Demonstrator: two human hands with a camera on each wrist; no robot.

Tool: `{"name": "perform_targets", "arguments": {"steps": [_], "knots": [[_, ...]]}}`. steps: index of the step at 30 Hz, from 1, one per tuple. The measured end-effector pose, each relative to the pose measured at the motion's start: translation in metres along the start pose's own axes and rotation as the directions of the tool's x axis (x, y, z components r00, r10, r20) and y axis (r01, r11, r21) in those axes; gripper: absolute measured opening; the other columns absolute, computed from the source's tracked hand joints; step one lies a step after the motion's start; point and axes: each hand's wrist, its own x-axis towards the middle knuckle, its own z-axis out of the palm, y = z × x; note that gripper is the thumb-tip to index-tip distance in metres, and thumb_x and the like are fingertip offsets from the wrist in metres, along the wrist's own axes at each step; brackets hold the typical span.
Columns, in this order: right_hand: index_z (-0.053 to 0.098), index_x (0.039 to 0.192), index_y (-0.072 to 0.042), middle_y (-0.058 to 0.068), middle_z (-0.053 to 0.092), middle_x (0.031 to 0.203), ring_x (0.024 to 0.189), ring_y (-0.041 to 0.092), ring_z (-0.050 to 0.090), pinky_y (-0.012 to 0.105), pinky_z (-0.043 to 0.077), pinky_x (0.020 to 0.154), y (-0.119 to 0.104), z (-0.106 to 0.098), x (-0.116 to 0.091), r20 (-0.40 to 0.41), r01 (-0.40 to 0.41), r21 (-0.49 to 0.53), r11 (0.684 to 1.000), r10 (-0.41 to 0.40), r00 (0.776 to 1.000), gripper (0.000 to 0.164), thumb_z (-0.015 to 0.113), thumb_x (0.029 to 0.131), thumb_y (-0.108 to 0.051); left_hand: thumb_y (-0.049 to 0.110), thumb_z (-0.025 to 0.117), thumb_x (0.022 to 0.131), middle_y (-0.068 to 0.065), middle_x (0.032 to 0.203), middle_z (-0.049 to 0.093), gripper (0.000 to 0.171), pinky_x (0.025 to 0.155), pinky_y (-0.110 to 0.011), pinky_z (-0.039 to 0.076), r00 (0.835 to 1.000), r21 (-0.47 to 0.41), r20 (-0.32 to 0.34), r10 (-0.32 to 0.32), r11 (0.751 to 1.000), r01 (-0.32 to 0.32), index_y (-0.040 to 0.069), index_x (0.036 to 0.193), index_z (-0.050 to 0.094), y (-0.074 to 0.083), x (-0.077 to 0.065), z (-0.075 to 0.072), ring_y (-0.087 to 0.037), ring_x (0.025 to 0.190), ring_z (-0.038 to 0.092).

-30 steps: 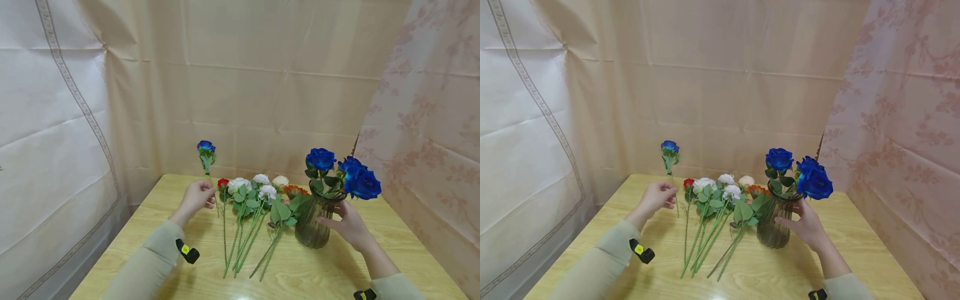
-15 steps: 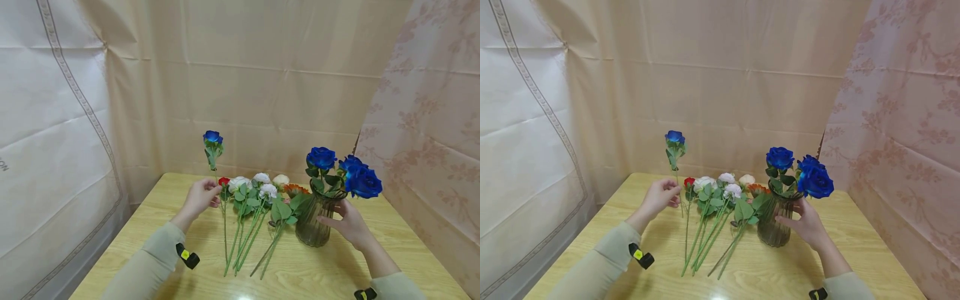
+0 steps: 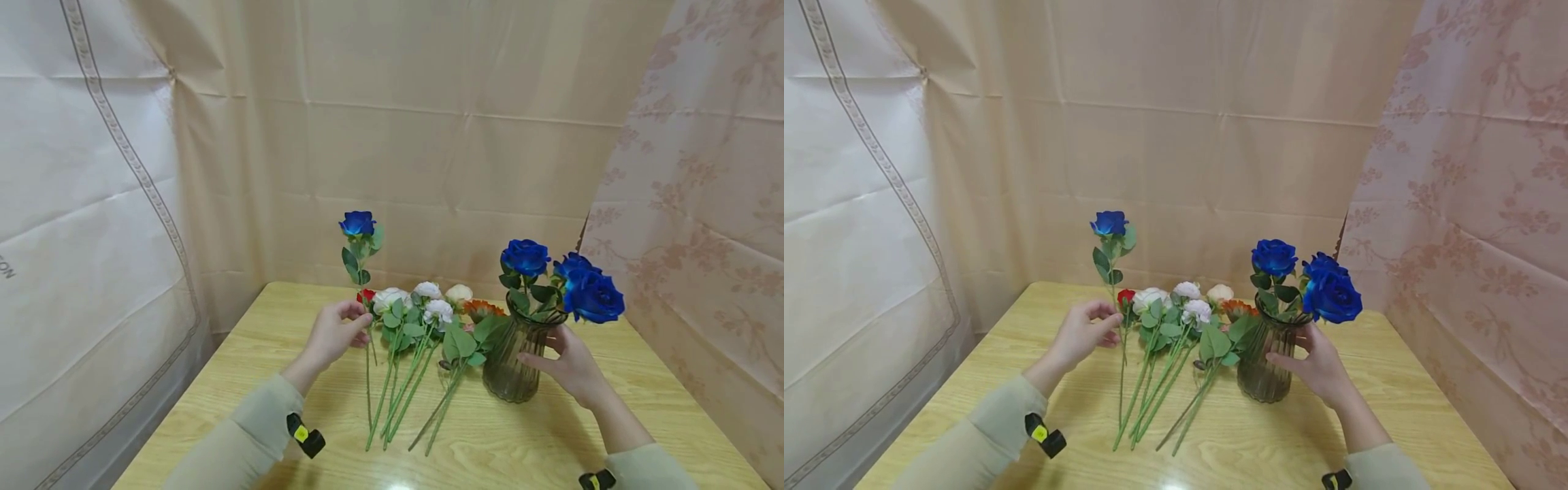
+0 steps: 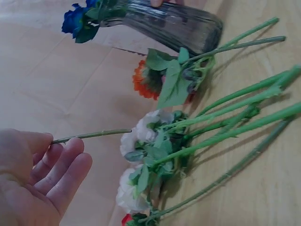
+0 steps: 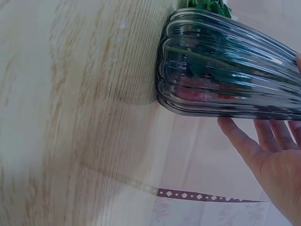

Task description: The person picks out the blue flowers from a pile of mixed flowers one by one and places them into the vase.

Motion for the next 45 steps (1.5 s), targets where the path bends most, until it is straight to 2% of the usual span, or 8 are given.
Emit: {"name": "perform_targets", "arguments": {"steps": [5,9,16,25,31,38,43,45], "knots": [[0.033,0.142,-0.022,0.009,0.040,0.139,0.124,0.039,0.041,0.058,0.043,0.088,-0.001,-0.001,0.001,0.004,0.005,0.001,1.000,-0.005,1.000,0.075,0.073,0.082,-0.039,0.018,0.065,0.091,-0.019,0.091,0.061,0.012,0.060,-0.037,0.056,0.999,0.045,0.001,0.038,0.998,-0.038,0.008,0.096,0.064,-0.005,-0.005,0.001,-0.038,0.072,0.066],[0.032,0.143,-0.022,0.009,0.040,0.139,0.124,0.038,0.041,0.057,0.043,0.088,-0.002,-0.001,0.001,0.008,0.005,0.009,1.000,-0.005,1.000,0.075,0.073,0.081,-0.039,0.018,0.066,0.090,-0.019,0.090,0.062,0.009,0.060,-0.036,0.056,0.998,0.082,-0.010,0.066,0.995,-0.065,0.010,0.094,0.064,-0.006,-0.007,0.001,-0.035,0.069,0.067],[0.031,0.144,-0.021,0.009,0.039,0.141,0.125,0.038,0.040,0.059,0.041,0.089,-0.002,-0.002,0.002,0.009,-0.007,0.004,1.000,0.007,1.000,0.077,0.073,0.082,-0.039,0.016,0.066,0.090,-0.021,0.092,0.061,0.008,0.061,-0.033,0.056,0.998,0.085,0.008,0.064,0.994,-0.065,0.009,0.093,0.064,-0.010,-0.008,0.003,-0.031,0.068,0.067],[0.029,0.145,-0.026,0.009,0.038,0.142,0.127,0.037,0.039,0.056,0.042,0.090,-0.004,-0.004,0.004,0.014,-0.023,0.014,1.000,0.023,1.000,0.078,0.073,0.081,-0.038,0.015,0.065,0.091,-0.022,0.093,0.062,0.009,0.061,-0.036,0.056,0.998,0.099,0.017,0.052,0.994,-0.054,0.007,0.096,0.064,-0.012,-0.009,0.005,-0.037,0.070,0.066],[0.031,0.144,-0.022,0.012,0.041,0.139,0.123,0.039,0.043,0.057,0.042,0.089,-0.004,-0.005,0.003,0.003,-0.021,-0.089,0.996,0.021,1.000,0.080,0.072,0.080,-0.045,0.014,0.065,0.091,-0.021,0.092,0.061,0.010,0.063,-0.040,0.056,0.998,0.101,0.036,0.053,0.993,-0.056,0.006,0.096,0.064,-0.014,-0.009,0.008,-0.040,0.071,0.065],[0.037,0.141,-0.016,0.016,0.047,0.135,0.118,0.042,0.048,0.058,0.045,0.085,-0.011,-0.011,-0.001,0.011,-0.061,-0.258,0.964,0.066,0.998,0.082,0.068,0.078,-0.057,0.015,0.065,0.091,-0.019,0.091,0.062,0.008,0.067,-0.047,0.054,0.998,0.106,0.039,0.058,0.992,-0.062,0.008,0.096,0.064,-0.014,-0.009,0.010,-0.043,0.073,0.064],[0.050,0.130,-0.012,0.014,0.057,0.123,0.108,0.039,0.057,0.047,0.052,0.077,-0.020,-0.024,-0.009,0.014,-0.011,-0.271,0.963,0.016,1.000,0.066,0.069,0.080,-0.051,0.016,0.065,0.091,-0.018,0.093,0.062,0.011,0.065,-0.043,0.055,0.997,0.110,0.041,0.060,0.992,-0.064,0.008,0.098,0.064,-0.012,-0.008,0.012,-0.035,0.069,0.066],[0.054,0.125,-0.007,0.015,0.059,0.119,0.103,0.037,0.059,0.040,0.053,0.074,-0.026,-0.030,-0.014,0.043,0.021,-0.238,0.971,-0.011,0.999,0.058,0.070,0.083,-0.044,0.016,0.065,0.091,-0.017,0.092,0.061,0.011,0.064,-0.042,0.055,0.997,0.112,0.042,0.065,0.991,-0.070,0.007,0.098,0.064,-0.011,-0.008,0.013,-0.029,0.065,0.066]]}}
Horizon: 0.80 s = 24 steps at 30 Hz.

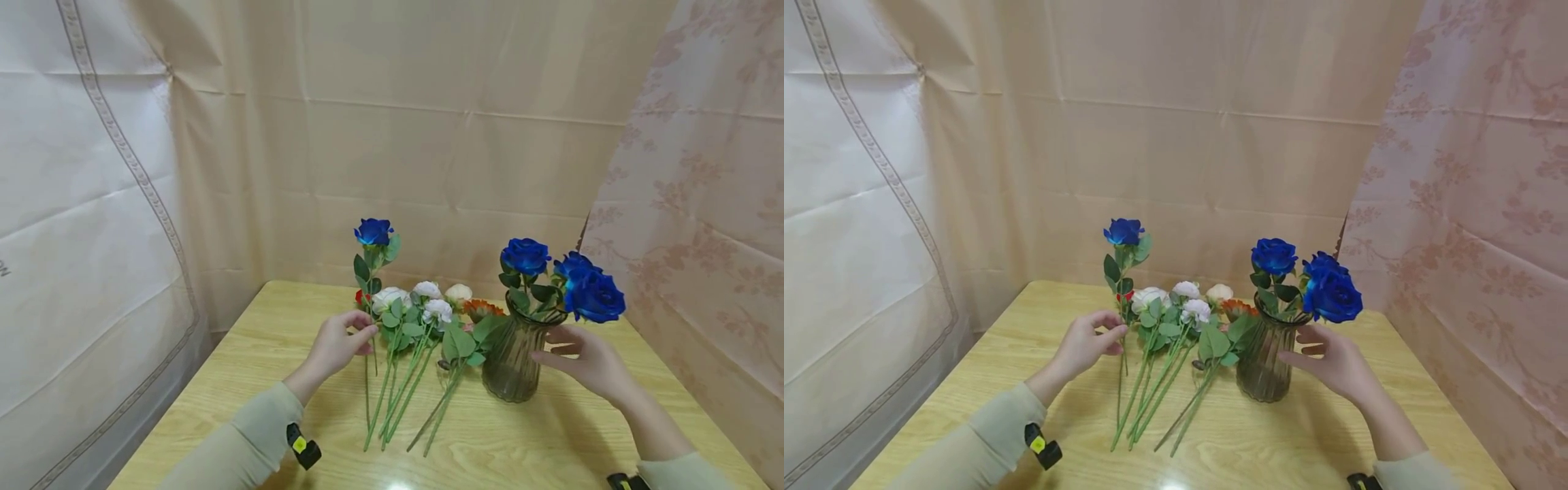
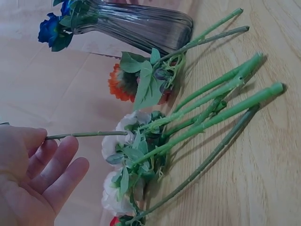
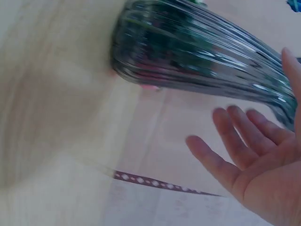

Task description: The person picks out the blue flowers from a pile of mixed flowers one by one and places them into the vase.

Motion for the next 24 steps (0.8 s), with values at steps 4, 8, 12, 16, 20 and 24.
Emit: {"name": "perform_targets", "arguments": {"steps": [4,8,12,16,20,24], "knots": [[0.057,0.121,-0.002,0.015,0.059,0.118,0.102,0.031,0.060,0.033,0.052,0.073,-0.013,-0.015,-0.011,0.108,-0.043,0.070,0.997,0.036,0.993,0.050,0.066,0.088,-0.038,0.018,0.066,0.090,-0.014,0.090,0.062,0.011,0.063,-0.040,0.056,1.000,-0.001,0.001,0.014,1.000,-0.014,0.009,0.097,0.064,0.003,-0.002,0.002,-0.023,0.062,0.066],[0.057,0.124,-0.008,0.010,0.058,0.122,0.106,0.027,0.058,0.033,0.050,0.076,-0.025,-0.023,-0.019,0.204,-0.092,0.085,0.992,0.074,0.976,0.047,0.062,0.091,-0.039,0.022,0.067,0.089,-0.010,0.088,0.062,0.014,0.061,-0.037,0.056,0.999,0.002,0.002,0.037,0.999,-0.037,0.011,0.096,0.064,0.005,-0.002,0.003,-0.022,0.062,0.066],[0.053,0.131,-0.010,0.012,0.052,0.131,0.113,0.032,0.055,0.030,0.050,0.081,-0.032,-0.021,-0.022,0.320,-0.016,0.154,0.988,-0.035,0.947,0.041,0.058,0.095,-0.029,0.023,0.067,0.089,-0.009,0.087,0.062,0.013,0.062,-0.042,0.055,0.997,0.012,0.007,0.075,0.997,-0.075,0.012,0.096,0.065,0.007,-0.002,0.005,-0.026,0.063,0.066],[0.042,0.140,-0.007,0.017,0.046,0.137,0.121,0.038,0.047,0.029,0.049,0.085,-0.042,-0.010,-0.021,0.409,0.012,0.266,0.964,-0.124,0.904,0.047,0.056,0.097,-0.019,0.017,0.067,0.089,-0.010,0.087,0.062,0.008,0.060,-0.040,0.055,0.994,0.021,0.020,0.111,0.994,-0.111,0.011,0.094,0.064,0.010,-0.003,0.009,-0.027,0.063,0.066],[0.037,0.143,-0.011,0.015,0.043,0.140,0.125,0.037,0.042,0.033,0.049,0.087,-0.055,0.007,-0.015,0.406,0.014,0.367,0.930,-0.174,0.897,0.051,0.057,0.096,-0.016,0.017,0.067,0.090,-0.015,0.087,0.063,0.008,0.059,-0.038,0.056,0.991,0.018,0.037,0.131,0.991,-0.132,0.011,0.093,0.064,0.011,-0.005,0.014,-0.027,0.062,0.066],[0.034,0.145,-0.018,0.011,0.039,0.144,0.127,0.032,0.043,0.035,0.049,0.088,-0.065,0.028,-0.005,0.369,0.015,0.464,0.886,-0.208,0.906,0.056,0.058,0.095,-0.013,0.019,0.067,0.090,-0.013,0.086,0.063,0.008,0.060,-0.039,0.056,0.990,0.008,0.054,0.129,0.991,-0.130,0.012,0.094,0.064,0.012,-0.007,0.019,-0.030,0.063,0.066]]}}
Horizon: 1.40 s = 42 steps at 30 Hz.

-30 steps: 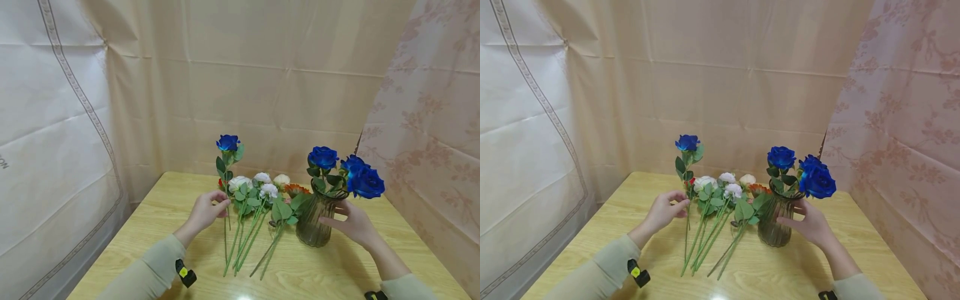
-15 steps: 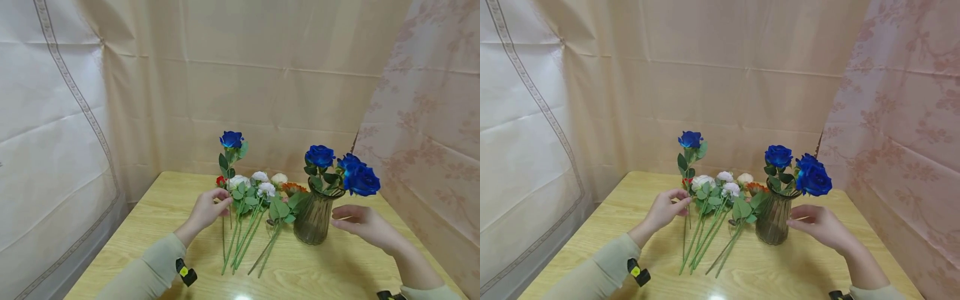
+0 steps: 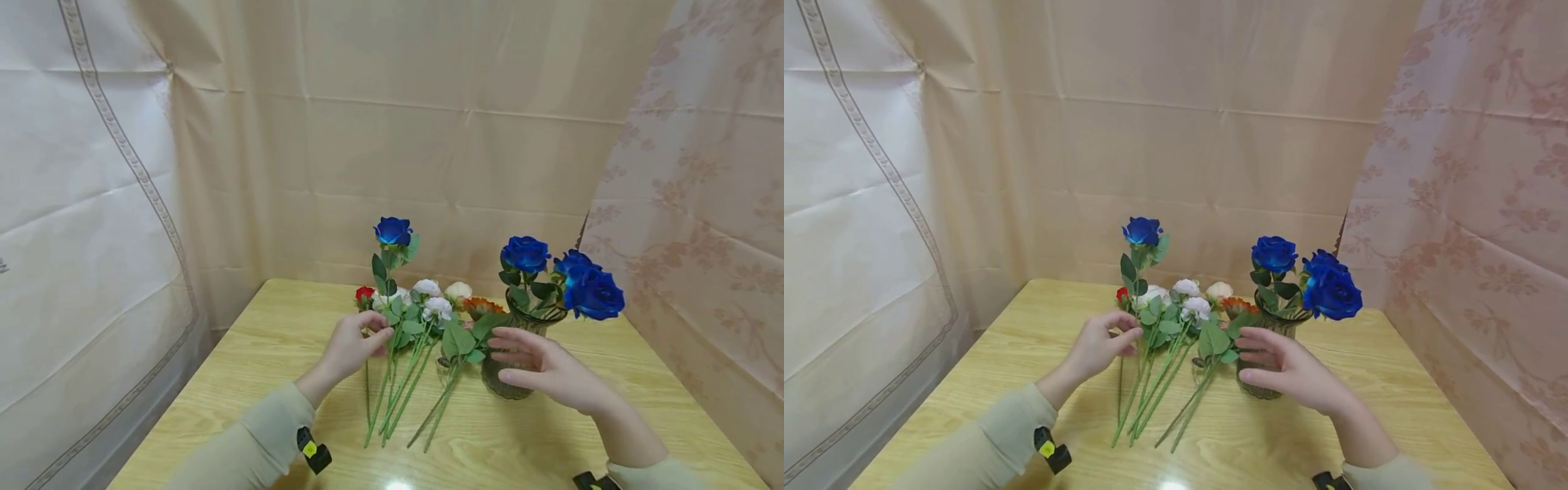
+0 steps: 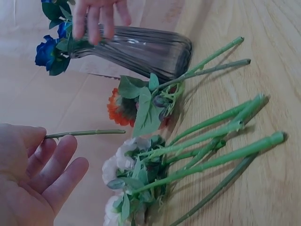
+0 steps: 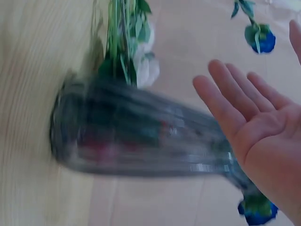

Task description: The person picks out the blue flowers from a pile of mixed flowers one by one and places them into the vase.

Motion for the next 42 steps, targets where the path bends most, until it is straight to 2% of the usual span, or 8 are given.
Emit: {"name": "perform_targets", "arguments": {"steps": [8,13,18,23,30,35,39,42], "knots": [[0.034,0.145,-0.020,0.008,0.044,0.140,0.123,0.028,0.048,0.036,0.049,0.088,-0.001,0.021,0.036,-0.106,0.102,0.050,0.993,-0.097,0.990,0.059,0.062,0.093,-0.018,0.023,0.066,0.090,-0.008,0.089,0.065,0.011,0.061,-0.039,0.056,0.998,-0.014,0.036,-0.041,0.999,0.042,0.013,0.096,0.065,0.004,-0.002,0.011,-0.028,0.065,0.067],[0.038,0.142,-0.021,0.007,0.047,0.137,0.120,0.031,0.050,0.037,0.049,0.088,-0.007,0.026,0.053,-0.186,0.102,0.072,0.992,-0.087,0.979,0.057,0.064,0.091,-0.023,0.023,0.067,0.090,-0.005,0.089,0.065,0.014,0.059,-0.038,0.056,0.998,-0.034,0.047,-0.042,0.998,0.044,0.012,0.098,0.065,0.006,-0.001,0.018,-0.024,0.063,0.066],[0.043,0.139,-0.021,0.005,0.049,0.134,0.113,0.030,0.055,0.037,0.050,0.085,-0.010,0.028,0.062,-0.251,0.093,0.061,0.994,-0.075,0.965,0.053,0.064,0.091,-0.028,0.025,0.066,0.090,-0.004,0.087,0.065,0.015,0.059,-0.039,0.056,0.997,-0.039,0.067,-0.034,0.999,0.036,0.012,0.097,0.064,0.006,0.001,0.025,-0.028,0.064,0.066],[0.045,0.137,-0.017,0.009,0.052,0.129,0.108,0.030,0.058,0.044,0.051,0.083,-0.013,0.030,0.072,-0.300,0.104,0.116,0.988,-0.065,0.952,0.054,0.067,0.089,-0.028,0.024,0.067,0.089,-0.010,0.089,0.065,0.016,0.059,-0.040,0.056,0.996,-0.059,0.069,-0.053,0.997,0.057,0.011,0.097,0.065,0.009,0.002,0.028,-0.029,0.065,0.067],[0.050,0.132,-0.011,0.012,0.054,0.126,0.107,0.028,0.059,0.041,0.053,0.080,-0.016,0.032,0.086,-0.327,0.149,0.158,0.976,-0.090,0.941,0.050,0.069,0.088,-0.026,0.023,0.067,0.089,-0.016,0.091,0.065,0.015,0.059,-0.046,0.055,0.994,-0.082,0.090,-0.068,0.994,0.075,0.011,0.097,0.064,0.011,0.002,0.033,-0.031,0.065,0.067],[0.053,0.127,-0.008,0.014,0.054,0.124,0.106,0.031,0.058,0.042,0.053,0.079,-0.016,0.032,0.094,-0.331,0.159,0.198,0.967,-0.087,0.940,0.046,0.069,0.088,-0.024,0.016,0.064,0.092,-0.016,0.089,0.065,0.010,0.055,-0.039,0.055,0.994,-0.050,0.097,-0.057,0.997,0.062,0.007,0.097,0.063,0.025,-0.002,0.036,-0.035,0.066,0.066],[0.053,0.127,-0.005,0.015,0.055,0.122,0.108,0.034,0.057,0.044,0.052,0.079,-0.016,0.034,0.100,-0.335,0.161,0.229,0.960,-0.077,0.939,0.047,0.070,0.087,-0.023,0.010,0.061,0.093,-0.011,0.087,0.065,0.010,0.054,-0.034,0.054,0.993,-0.022,0.098,-0.067,0.997,0.070,0.003,0.099,0.063,0.041,-0.006,0.037,-0.032,0.065,0.066],[0.052,0.127,-0.003,0.018,0.055,0.121,0.108,0.035,0.057,0.045,0.052,0.080,-0.015,0.035,0.103,-0.335,0.166,0.247,0.955,-0.077,0.939,0.046,0.069,0.088,-0.019,0.011,0.062,0.092,-0.008,0.088,0.065,0.012,0.056,-0.039,0.055,0.992,-0.027,0.104,-0.075,0.997,0.079,0.002,0.100,0.063,0.042,-0.006,0.039,-0.025,0.063,0.066]]}}
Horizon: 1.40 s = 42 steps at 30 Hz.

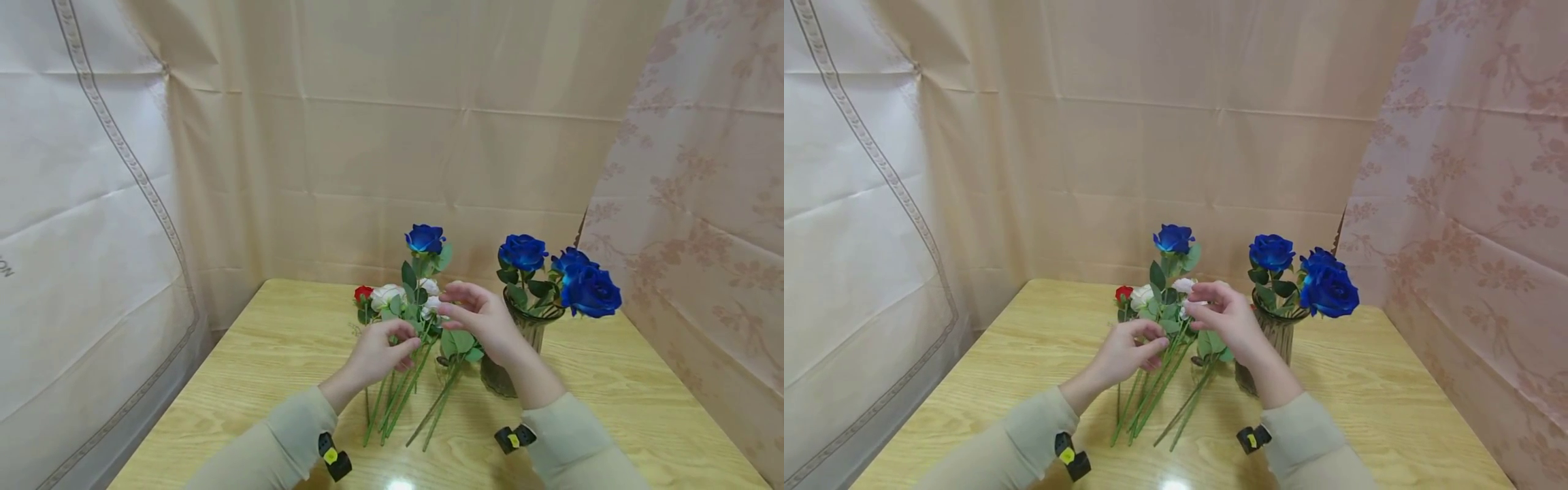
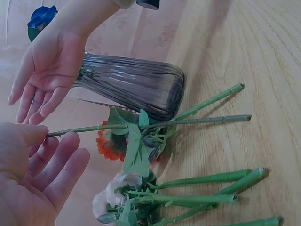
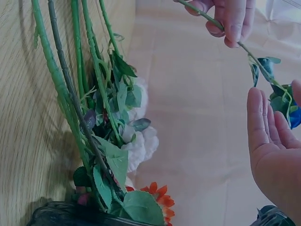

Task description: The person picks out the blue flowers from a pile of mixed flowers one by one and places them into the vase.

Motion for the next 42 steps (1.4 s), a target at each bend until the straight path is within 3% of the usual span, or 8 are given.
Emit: {"name": "perform_targets", "arguments": {"steps": [4,7,15,23,35,42], "knots": [[0.050,0.128,0.000,0.023,0.054,0.119,0.102,0.035,0.060,0.048,0.052,0.079,0.004,0.001,0.003,0.009,-0.002,0.027,1.000,0.002,1.000,0.047,0.068,0.088,-0.017,0.020,0.065,0.091,-0.007,0.088,0.065,0.012,0.057,-0.043,0.055,0.999,-0.032,0.032,0.007,0.999,-0.006,0.011,0.098,0.065,-0.017,0.007,0.004,-0.025,0.063,0.067],[0.051,0.127,0.000,0.024,0.054,0.117,0.098,0.034,0.061,0.051,0.051,0.078,0.004,0.002,0.004,0.016,-0.001,0.035,0.999,0.000,1.000,0.046,0.068,0.088,-0.017,0.027,0.066,0.090,-0.006,0.089,0.065,0.013,0.055,-0.039,0.055,0.998,-0.048,0.059,0.008,0.999,-0.005,0.016,0.098,0.065,-0.025,0.011,0.006,-0.029,0.066,0.067],[0.053,0.124,0.000,0.021,0.055,0.114,0.098,0.033,0.061,0.053,0.050,0.080,0.008,0.007,0.008,0.017,-0.013,0.014,1.000,0.013,1.000,0.042,0.068,0.089,-0.017,0.023,0.066,0.090,-0.006,0.086,0.064,0.018,0.053,-0.033,0.055,0.997,-0.047,0.083,0.008,0.999,-0.004,0.009,0.101,0.065,-0.025,0.011,0.011,-0.034,0.068,0.067],[0.056,0.119,0.005,0.022,0.053,0.110,0.094,0.033,0.061,0.051,0.051,0.079,0.012,0.010,0.010,-0.019,-0.036,-0.007,0.999,0.036,0.999,0.039,0.068,0.088,-0.016,0.022,0.065,0.091,-0.005,0.087,0.064,0.017,0.052,-0.033,0.054,0.995,-0.039,0.100,-0.002,0.999,0.006,0.009,0.102,0.065,-0.025,0.010,0.016,-0.022,0.063,0.066],[0.063,0.103,0.002,0.025,0.062,0.096,0.084,0.036,0.064,0.044,0.055,0.071,0.013,0.016,0.010,-0.037,-0.014,-0.061,0.998,0.012,0.999,0.026,0.068,0.089,-0.019,0.019,0.064,0.092,-0.016,0.092,0.064,0.013,0.051,-0.037,0.054,0.993,-0.043,0.117,-0.019,0.999,0.024,0.009,0.100,0.065,-0.031,0.008,0.019,-0.030,0.066,0.067],[0.065,0.096,0.002,0.023,0.063,0.092,0.082,0.035,0.065,0.045,0.055,0.070,0.012,0.014,0.011,-0.029,0.004,-0.124,0.992,-0.007,1.000,0.020,0.067,0.090,-0.017,0.020,0.065,0.091,-0.008,0.090,0.063,0.016,0.054,-0.038,0.055,0.992,-0.038,0.125,-0.028,0.999,0.033,0.009,0.102,0.065,-0.033,0.008,0.021,-0.029,0.069,0.067]]}}
